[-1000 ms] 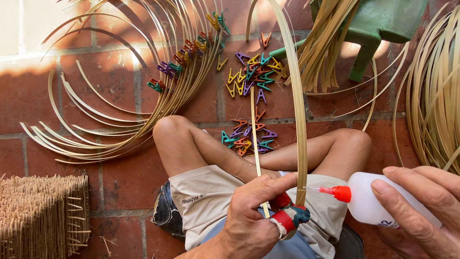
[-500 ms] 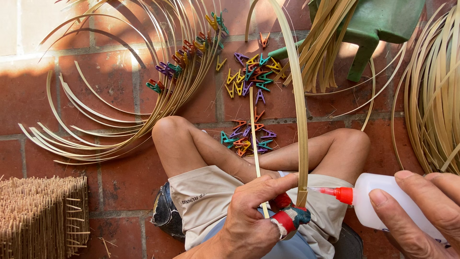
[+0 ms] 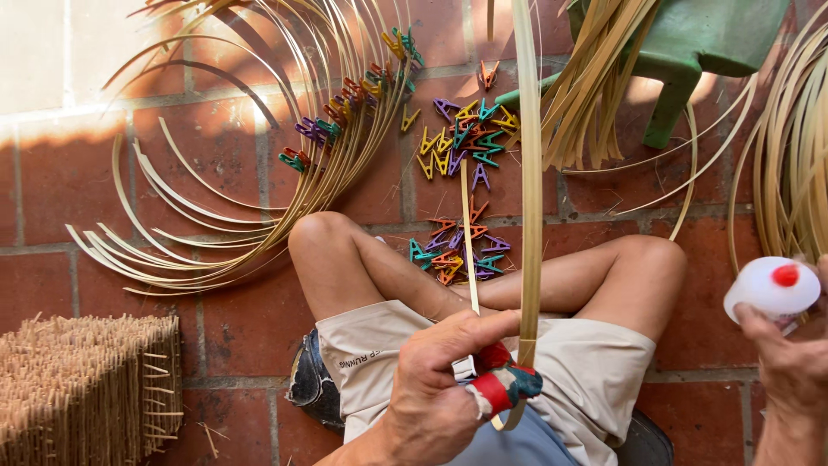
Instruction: The person sits on a tiled floor and assembles thin bamboo strips into circular shapes. They apply glue to the ends of the strips, overlap them to form a loop, and secure the joint with a small clothespin. The person repeats this process for multiple strips, placing the finished circles on the floor.
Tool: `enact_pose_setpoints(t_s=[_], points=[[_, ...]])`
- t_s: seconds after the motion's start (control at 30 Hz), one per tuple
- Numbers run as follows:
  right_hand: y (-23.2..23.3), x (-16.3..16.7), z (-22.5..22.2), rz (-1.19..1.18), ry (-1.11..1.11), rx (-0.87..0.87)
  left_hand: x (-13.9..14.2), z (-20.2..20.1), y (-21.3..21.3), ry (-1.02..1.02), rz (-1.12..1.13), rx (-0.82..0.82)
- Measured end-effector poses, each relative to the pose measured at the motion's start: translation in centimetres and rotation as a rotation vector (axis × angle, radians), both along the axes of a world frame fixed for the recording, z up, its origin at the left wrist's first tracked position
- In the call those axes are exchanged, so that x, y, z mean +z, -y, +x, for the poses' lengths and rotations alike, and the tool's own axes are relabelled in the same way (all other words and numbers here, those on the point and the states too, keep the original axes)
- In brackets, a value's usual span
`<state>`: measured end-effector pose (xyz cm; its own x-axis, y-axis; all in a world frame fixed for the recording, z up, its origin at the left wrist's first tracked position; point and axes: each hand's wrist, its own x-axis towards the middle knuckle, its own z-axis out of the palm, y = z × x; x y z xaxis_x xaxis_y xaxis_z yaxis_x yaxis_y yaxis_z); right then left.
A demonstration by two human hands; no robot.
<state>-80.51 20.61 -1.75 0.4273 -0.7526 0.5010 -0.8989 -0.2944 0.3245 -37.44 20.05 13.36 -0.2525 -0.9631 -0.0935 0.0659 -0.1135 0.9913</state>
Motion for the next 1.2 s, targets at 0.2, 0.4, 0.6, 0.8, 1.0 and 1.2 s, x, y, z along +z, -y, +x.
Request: enact_pose_setpoints(t_s=[0.2, 0.4, 0.6, 0.8, 1.0, 1.2], points=[[-4.0, -18.2, -4.4, 0.103, 1.35, -0.451, 0.6, 1.3, 0.1, -0.025, 0.056, 0.061], [-7.9, -22.4, -2.9, 0.073, 1.355, -0.548, 0.5, 2.0, 0.2, -0.121, 0.199, 0.163], [-6.4, -16.3, 6.7, 0.21, 1.144, -0.628, -0.3, 2.3, 0.2, -0.084, 0.179, 0.151], [9.5, -16.6, 21.2, 0.762, 0.37, 0.245, -1.2, 2.1, -0.6, 0.005, 0.067, 0.1], [14.5, -17.1, 24.2, 1.093, 0.257, 0.064, -0.1, 3.4, -0.5, 0.08, -0.019, 0.079], [9.5, -6.8, 22.3, 1.045, 2.005, -0.074, 0.4, 3.6, -0.5, 0.122, -0.034, 0.09]])
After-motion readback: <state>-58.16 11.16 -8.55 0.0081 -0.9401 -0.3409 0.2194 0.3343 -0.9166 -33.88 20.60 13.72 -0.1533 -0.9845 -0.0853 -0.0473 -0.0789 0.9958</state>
